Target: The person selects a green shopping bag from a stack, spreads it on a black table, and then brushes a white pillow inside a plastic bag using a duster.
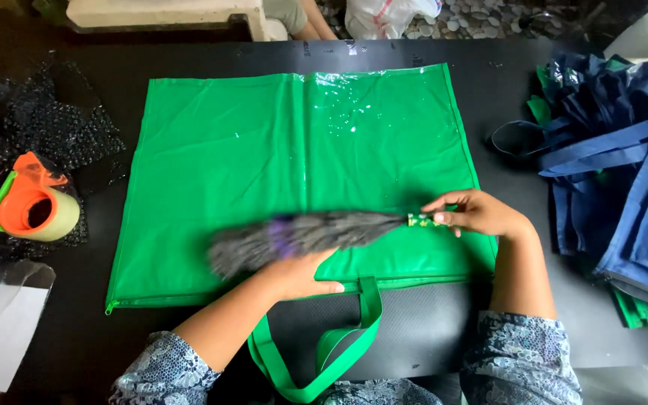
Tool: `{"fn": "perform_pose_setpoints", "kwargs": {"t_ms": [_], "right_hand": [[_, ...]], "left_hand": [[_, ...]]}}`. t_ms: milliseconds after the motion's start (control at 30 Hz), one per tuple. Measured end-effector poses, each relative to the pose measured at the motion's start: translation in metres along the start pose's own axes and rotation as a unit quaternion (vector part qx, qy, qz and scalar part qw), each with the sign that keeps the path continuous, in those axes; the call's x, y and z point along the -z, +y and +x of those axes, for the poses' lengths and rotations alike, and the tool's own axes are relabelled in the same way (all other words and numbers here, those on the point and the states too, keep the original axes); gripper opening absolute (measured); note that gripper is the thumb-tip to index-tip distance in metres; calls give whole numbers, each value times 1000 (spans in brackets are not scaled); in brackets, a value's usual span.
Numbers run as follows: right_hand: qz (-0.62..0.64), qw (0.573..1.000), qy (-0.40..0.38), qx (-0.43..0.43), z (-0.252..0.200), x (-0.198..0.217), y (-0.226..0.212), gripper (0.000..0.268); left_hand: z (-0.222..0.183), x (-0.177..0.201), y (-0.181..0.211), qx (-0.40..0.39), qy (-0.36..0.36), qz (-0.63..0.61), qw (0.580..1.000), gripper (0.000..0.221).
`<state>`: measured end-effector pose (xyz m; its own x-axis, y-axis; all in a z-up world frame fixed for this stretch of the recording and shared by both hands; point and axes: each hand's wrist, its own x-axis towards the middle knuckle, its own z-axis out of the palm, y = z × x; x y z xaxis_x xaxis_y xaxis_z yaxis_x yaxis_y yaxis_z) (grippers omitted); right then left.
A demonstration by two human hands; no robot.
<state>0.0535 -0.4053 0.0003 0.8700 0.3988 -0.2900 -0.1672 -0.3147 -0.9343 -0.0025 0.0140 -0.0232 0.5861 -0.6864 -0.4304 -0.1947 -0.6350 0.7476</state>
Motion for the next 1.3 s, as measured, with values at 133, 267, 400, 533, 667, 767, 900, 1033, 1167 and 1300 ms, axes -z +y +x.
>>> {"fn": "perform_pose_setpoints", "kwargs": {"t_ms": [133, 267, 400, 533, 667, 767, 900, 1033, 1167, 1300], "right_hand": [[-49, 991, 123, -9, 12, 16, 21, 25], [-219, 913, 330, -92, 28, 40, 55, 20], [-53, 956, 287, 25, 3, 49, 45, 34], [-99, 990, 83, -53, -67, 64, 15, 41], [8, 964, 156, -213, -110, 72, 26, 47], [-19, 950, 275, -147, -108, 92, 56, 42], [-131, 891, 403, -166, -95, 86, 64, 28], [8, 963, 266, -44, -98, 82, 37, 38], [-11, 992, 59, -112, -97, 86, 51, 40], [28, 990, 94, -102, -95, 91, 68, 43]], "left_hand": [[0, 14, 31, -50, 78, 329, 940, 100], [-1, 14, 29, -62, 92, 319, 941, 100], [0, 16, 27, -67, 89, 307, 945, 97], [4, 12, 19, -25, 61, 275, 959, 99], [-1, 13, 22, -75, 95, 293, 948, 95], [-2, 16, 22, -70, 85, 298, 948, 95], [-5, 14, 22, -69, 74, 295, 950, 98], [-2, 25, 33, -24, 94, 312, 945, 107], [1, 24, 29, 40, 55, 313, 947, 106], [-2, 26, 33, 18, 65, 311, 948, 103]]}}
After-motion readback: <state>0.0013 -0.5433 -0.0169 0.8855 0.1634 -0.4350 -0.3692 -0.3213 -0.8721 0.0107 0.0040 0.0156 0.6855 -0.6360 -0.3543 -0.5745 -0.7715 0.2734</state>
